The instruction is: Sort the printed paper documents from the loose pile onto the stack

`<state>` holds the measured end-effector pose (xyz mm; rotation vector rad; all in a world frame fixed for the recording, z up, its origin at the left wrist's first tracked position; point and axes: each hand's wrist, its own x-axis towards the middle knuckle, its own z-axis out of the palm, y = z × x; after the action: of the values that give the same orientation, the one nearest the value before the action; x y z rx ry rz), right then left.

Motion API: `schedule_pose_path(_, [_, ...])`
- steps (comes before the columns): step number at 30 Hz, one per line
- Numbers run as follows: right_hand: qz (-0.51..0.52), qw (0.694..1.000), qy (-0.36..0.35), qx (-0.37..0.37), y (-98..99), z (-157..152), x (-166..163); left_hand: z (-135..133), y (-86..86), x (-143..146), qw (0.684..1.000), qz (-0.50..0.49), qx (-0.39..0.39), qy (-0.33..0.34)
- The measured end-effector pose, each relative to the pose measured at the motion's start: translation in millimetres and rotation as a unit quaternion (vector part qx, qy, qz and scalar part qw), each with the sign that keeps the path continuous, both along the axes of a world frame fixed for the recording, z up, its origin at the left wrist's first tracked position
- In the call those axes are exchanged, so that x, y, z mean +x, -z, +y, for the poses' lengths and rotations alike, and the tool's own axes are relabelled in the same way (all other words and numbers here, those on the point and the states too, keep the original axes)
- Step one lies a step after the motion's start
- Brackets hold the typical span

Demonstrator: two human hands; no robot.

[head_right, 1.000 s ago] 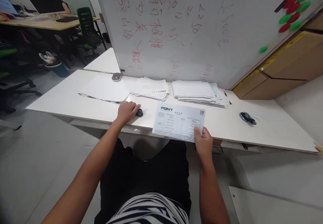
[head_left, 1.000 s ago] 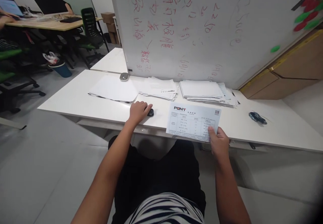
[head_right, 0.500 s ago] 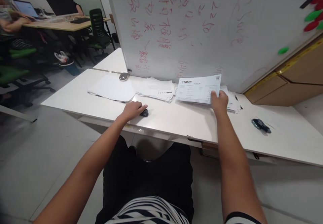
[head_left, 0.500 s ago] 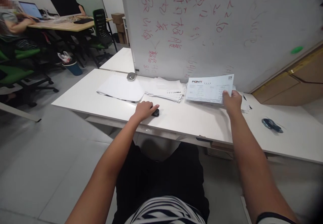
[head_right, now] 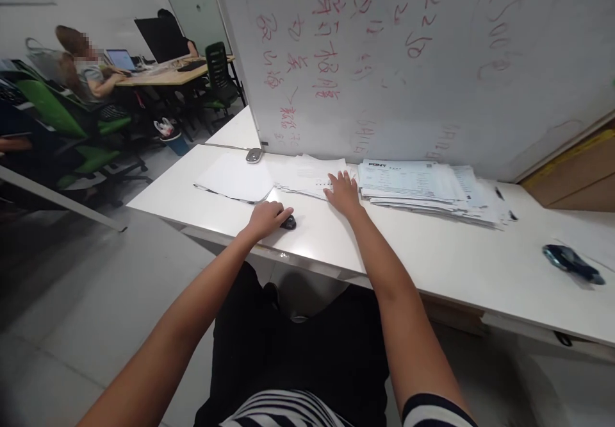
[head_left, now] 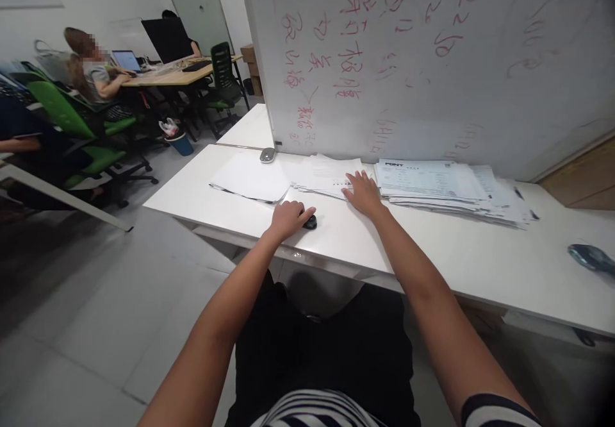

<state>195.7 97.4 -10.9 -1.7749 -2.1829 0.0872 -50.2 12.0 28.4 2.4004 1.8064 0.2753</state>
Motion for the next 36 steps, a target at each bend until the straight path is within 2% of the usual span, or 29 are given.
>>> schedule_pose_path(3, [0.022,0.999,0.020,-0.032,10.5,4,-6,1,2.1,0,1.000,0.004,0.004,-0.002])
schedule_pose_path(6, [0.016,0.999,0.023,0.022,18.3,4,-3,2,3.9,0,1.000,0.005,0.002,0.001])
schedule_pose_path(10, [-0.055,0.994,0.013,0.089,19.1,2,-7,3,4.6,0,1.000,0.011,0.002,0.003])
schedule_pose_path(14, [-0.126,0.986,0.030,0.105,13.2,1,-14,4,4.9,0,1.000,0.016,0.007,0.007])
schedule_pose_path(20, [-0.144,0.980,0.029,0.136,15.9,-1,-12,2,2.4,1,1.000,0.009,-0.007,0.005])
schedule_pose_path(25, [-0.145,0.978,0.001,0.147,23.3,0,-14,0,-0.2,3,1.000,0.018,-0.010,0.001])
schedule_pose_path(31, [-0.050,0.986,0.025,0.160,22.6,1,-16,0,0.0,3,1.000,0.014,-0.004,0.001])
schedule_pose_path(36, [0.070,0.974,0.071,0.205,14.1,-6,-7,0,2.1,3,1.000,0.013,0.006,-0.005])
